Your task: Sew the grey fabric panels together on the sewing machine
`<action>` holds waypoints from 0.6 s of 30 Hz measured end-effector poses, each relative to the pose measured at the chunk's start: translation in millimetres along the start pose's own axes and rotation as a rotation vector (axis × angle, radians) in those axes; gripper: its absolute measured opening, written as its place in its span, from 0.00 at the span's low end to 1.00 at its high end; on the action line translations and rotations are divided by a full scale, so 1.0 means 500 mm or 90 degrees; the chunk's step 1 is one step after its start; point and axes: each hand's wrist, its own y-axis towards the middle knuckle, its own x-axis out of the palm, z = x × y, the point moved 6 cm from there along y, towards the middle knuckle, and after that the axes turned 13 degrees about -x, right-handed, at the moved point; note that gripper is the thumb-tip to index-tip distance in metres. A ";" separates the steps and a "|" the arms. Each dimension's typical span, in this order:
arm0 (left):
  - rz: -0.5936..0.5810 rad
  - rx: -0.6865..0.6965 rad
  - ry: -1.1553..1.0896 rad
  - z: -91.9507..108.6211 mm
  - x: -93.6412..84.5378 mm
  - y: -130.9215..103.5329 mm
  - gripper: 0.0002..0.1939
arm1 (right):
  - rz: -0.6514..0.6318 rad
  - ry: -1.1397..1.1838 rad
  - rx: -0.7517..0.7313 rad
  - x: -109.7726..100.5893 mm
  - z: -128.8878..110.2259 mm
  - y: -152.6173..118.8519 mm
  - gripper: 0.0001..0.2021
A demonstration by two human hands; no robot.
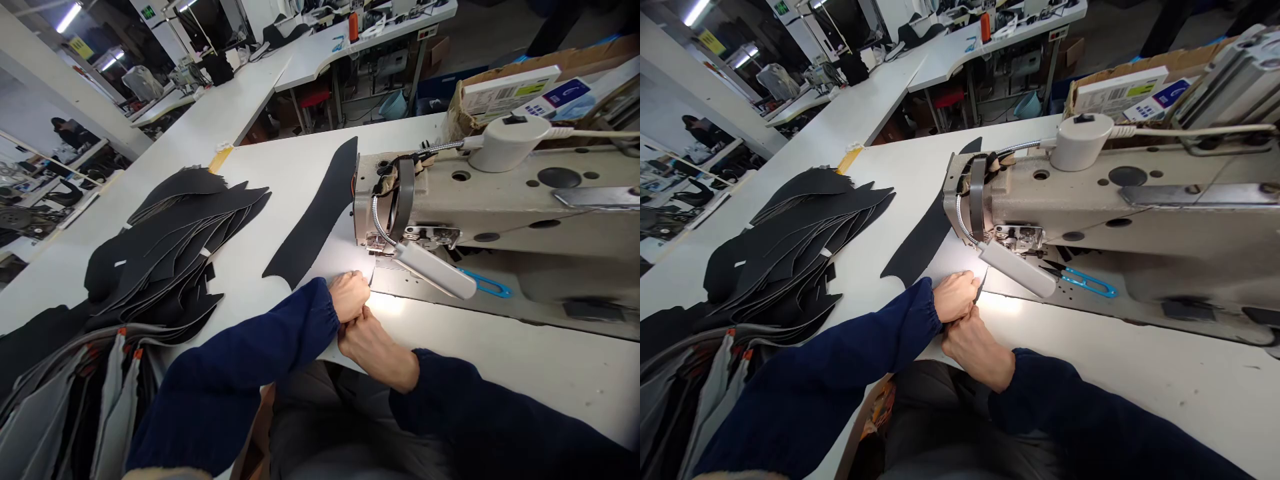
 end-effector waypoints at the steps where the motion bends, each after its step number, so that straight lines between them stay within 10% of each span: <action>1: 0.003 0.000 -0.002 -0.001 -0.001 0.006 0.14 | 0.013 -0.016 -0.007 -0.004 -0.001 0.000 0.07; 18: 0.056 -0.018 -0.038 -0.018 -0.012 0.023 0.18 | 0.033 -0.091 0.014 -0.006 -0.018 0.016 0.09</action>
